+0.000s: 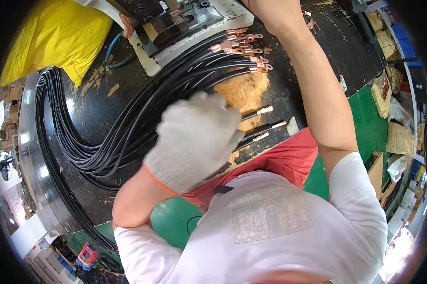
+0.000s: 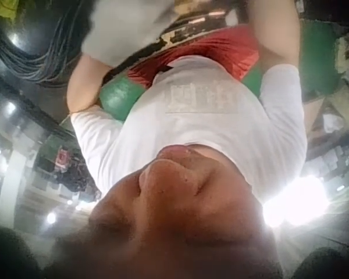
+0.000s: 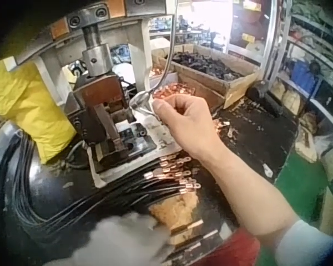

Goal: The person seals heat shrink tubing onto electrical terminals on black wires by placing the tubing over the terminals, then applying heat with a heat gun.

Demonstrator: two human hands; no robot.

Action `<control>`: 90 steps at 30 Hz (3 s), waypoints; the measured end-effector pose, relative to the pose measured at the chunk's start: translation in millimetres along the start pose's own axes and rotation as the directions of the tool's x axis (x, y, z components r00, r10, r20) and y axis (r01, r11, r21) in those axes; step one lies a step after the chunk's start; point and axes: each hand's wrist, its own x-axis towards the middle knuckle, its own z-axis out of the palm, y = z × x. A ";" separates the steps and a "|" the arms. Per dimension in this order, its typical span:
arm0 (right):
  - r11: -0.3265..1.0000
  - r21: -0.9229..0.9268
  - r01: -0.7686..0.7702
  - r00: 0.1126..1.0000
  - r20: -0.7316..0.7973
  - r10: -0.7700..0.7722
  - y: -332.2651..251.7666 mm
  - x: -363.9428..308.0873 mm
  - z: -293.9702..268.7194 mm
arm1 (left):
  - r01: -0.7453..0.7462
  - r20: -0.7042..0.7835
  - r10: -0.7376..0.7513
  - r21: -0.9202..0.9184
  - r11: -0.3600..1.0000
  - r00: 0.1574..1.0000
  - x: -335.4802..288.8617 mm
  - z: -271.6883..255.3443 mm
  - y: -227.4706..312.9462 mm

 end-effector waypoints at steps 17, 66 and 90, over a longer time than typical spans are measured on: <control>0.965 -0.009 -0.261 0.569 0.806 0.162 -31.3 -15.0 -9.4 | 0.181 -0.471 -0.378 -0.410 0.894 0.797 12.9 -19.8 -58.8; 0.616 0.404 -0.676 0.659 0.706 0.259 -20.1 -45.8 23.9 | 0.031 -0.729 -0.154 -0.180 0.983 0.667 12.3 -12.8 -79.6; 0.839 -0.518 0.164 0.951 0.310 0.005 -26.5 -15.5 -65.6 | 0.162 -0.250 -0.430 -0.676 0.719 0.867 4.9 -22.6 -81.8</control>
